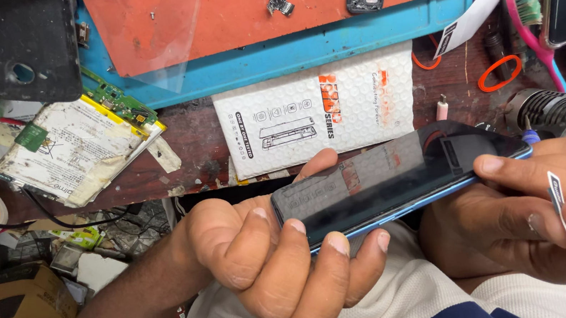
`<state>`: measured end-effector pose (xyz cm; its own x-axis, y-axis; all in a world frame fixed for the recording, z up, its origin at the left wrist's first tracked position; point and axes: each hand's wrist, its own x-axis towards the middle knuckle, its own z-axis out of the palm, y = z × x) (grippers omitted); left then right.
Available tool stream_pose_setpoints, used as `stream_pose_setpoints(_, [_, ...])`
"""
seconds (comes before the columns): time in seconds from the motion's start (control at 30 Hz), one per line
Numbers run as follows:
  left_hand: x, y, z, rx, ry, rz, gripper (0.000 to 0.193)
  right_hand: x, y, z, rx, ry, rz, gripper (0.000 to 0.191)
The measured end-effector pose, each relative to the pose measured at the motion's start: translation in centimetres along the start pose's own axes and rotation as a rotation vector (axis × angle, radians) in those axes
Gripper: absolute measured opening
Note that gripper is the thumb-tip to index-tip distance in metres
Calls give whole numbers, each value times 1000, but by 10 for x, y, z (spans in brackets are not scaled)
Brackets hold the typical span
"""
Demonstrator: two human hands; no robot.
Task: The person tests a smartphone by tapping through a device debugging menu, then places it on a cluttered workbench and disassembles it, prying off the back cover and using a screwdriver to unscrew and work on the internal components and battery area.
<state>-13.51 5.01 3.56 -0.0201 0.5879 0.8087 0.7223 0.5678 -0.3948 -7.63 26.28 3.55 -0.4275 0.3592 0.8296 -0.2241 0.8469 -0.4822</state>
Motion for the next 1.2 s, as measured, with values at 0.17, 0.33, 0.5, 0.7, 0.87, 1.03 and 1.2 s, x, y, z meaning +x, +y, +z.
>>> stream_pose_setpoints(0.17, [0,-11,-5,-157,-161,-37,51,23,21,-9,59,-367,-76,17])
stream_pose_setpoints(0.33, [8,-14,-9,-484,-430,-358,48,36,23,-2,-10,-582,50,12])
stream_pose_setpoints(0.5, [17,-18,-11,-742,-651,-752,75,57,24,12,-150,-696,-25,9])
stream_pose_setpoints(0.7, [25,-18,-12,-716,-734,-788,84,84,38,41,-160,-760,-130,6])
stream_pose_setpoints(0.87, [21,-19,-9,-700,-752,-757,82,101,56,59,2,-853,-77,10])
stream_pose_setpoints(1.03, [15,-19,-8,-735,-710,-788,79,101,69,65,9,-852,-127,11])
stream_pose_setpoints(1.2, [11,-16,-9,-730,-678,-799,81,96,75,63,-93,-847,-57,17])
